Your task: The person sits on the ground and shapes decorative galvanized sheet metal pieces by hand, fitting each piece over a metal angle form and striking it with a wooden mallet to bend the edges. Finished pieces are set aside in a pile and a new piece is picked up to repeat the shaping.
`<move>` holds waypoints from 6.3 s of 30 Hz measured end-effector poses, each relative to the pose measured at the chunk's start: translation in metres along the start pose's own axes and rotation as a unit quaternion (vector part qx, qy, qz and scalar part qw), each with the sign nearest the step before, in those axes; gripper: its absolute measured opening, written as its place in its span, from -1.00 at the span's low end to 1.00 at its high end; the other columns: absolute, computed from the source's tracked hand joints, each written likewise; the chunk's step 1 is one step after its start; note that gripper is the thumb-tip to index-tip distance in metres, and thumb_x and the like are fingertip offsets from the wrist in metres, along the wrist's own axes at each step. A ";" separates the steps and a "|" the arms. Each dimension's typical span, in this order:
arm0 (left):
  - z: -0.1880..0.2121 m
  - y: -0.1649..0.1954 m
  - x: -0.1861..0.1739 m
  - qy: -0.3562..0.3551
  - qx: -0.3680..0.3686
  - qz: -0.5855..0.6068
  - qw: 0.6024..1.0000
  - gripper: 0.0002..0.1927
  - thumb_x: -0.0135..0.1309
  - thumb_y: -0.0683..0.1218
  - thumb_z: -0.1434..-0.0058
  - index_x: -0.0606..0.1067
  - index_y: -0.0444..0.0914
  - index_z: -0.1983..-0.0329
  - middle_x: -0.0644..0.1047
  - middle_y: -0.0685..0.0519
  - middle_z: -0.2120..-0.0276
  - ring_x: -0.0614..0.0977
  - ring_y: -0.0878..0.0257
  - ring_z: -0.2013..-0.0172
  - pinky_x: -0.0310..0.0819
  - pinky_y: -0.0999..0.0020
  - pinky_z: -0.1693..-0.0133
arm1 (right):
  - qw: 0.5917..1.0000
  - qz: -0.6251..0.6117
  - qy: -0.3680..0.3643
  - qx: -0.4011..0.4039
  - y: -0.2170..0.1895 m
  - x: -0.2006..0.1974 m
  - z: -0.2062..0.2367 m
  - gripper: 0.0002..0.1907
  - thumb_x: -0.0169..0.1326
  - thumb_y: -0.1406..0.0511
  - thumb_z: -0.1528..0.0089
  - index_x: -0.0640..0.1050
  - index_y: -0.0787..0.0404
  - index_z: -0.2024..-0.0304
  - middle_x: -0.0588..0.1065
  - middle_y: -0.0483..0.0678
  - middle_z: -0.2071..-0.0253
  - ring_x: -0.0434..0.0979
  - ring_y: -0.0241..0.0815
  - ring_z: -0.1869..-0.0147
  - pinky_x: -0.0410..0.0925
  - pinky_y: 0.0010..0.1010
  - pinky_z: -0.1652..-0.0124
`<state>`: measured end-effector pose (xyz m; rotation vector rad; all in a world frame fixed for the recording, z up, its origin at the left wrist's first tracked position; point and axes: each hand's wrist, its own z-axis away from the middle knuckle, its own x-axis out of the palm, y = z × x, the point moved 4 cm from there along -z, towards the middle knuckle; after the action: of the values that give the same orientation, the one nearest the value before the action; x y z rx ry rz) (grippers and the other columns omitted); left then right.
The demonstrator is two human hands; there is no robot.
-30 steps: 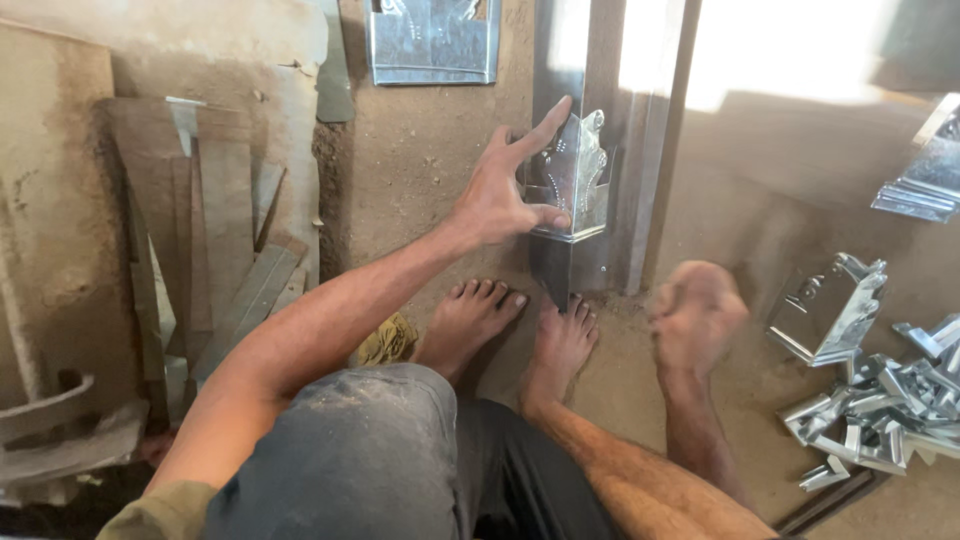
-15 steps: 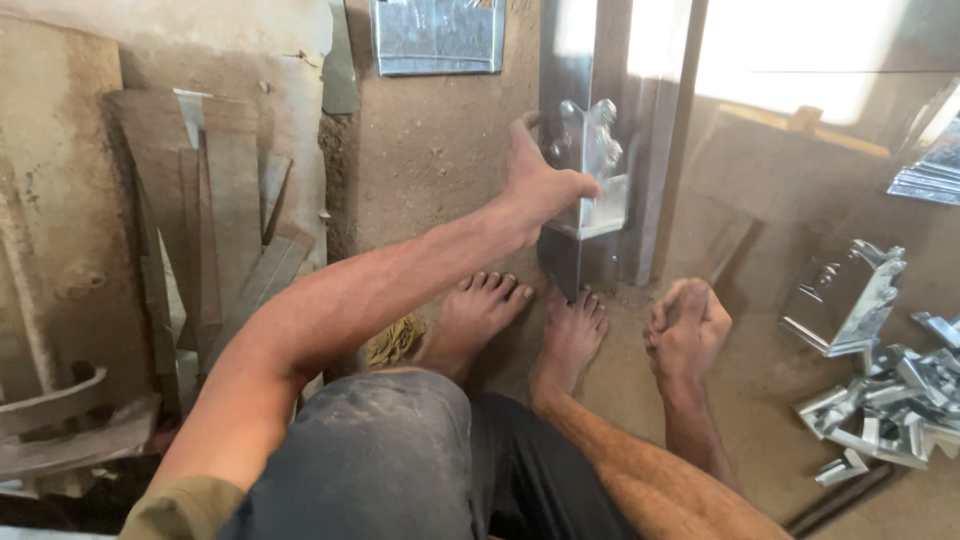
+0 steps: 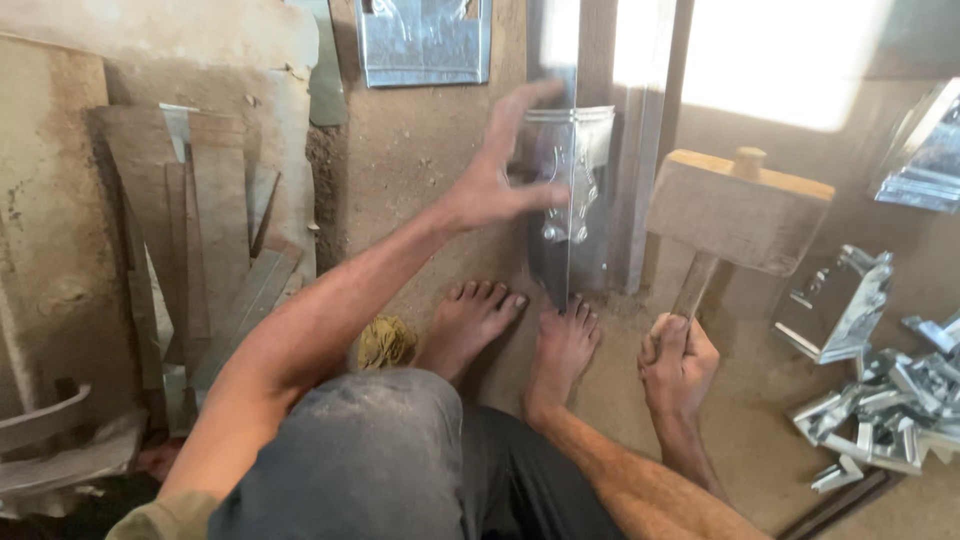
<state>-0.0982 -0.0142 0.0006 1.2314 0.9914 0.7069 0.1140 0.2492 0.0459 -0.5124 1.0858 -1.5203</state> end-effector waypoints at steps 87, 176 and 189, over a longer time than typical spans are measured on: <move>-0.049 0.086 -0.020 0.020 0.040 -0.199 0.979 -0.53 0.36 -0.15 -0.09 0.57 -0.17 -0.10 0.52 -0.09 -0.04 0.58 0.00 -0.03 0.56 0.07 -0.05 | 0.924 -0.239 -0.293 0.058 -0.056 0.082 -0.125 -0.51 0.18 0.47 -0.36 0.40 0.44 -0.32 0.49 0.14 -0.12 0.55 -0.13 -0.11 0.48 -0.31 -0.06; 0.019 -0.009 0.010 0.022 -0.036 -0.020 0.999 0.29 0.63 0.10 0.13 0.00 0.38 -0.53 0.27 -0.09 -0.42 0.36 -0.05 -0.40 0.24 -0.25 -0.41 | 0.975 0.200 0.009 -0.097 0.034 -0.070 0.057 -0.56 -0.01 0.28 -0.46 0.11 0.32 -0.23 0.42 -0.08 0.36 0.39 -0.41 0.42 0.25 -0.57 0.47; 0.018 0.007 0.007 0.029 -0.071 -0.008 0.997 0.32 0.66 -0.07 0.15 0.01 0.38 -0.50 0.45 0.02 -0.14 0.49 0.09 -0.16 0.34 0.03 -0.35 | 0.995 -0.005 -0.013 -0.094 0.041 0.007 -0.019 -0.58 -0.13 0.10 -0.57 0.39 0.25 0.27 0.38 -0.06 0.48 0.35 -0.32 0.52 0.23 -0.54 0.57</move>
<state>-0.0784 -0.0139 0.0066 1.0835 0.9803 0.7918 0.1187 0.2525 0.0005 -0.6653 1.2155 -1.4229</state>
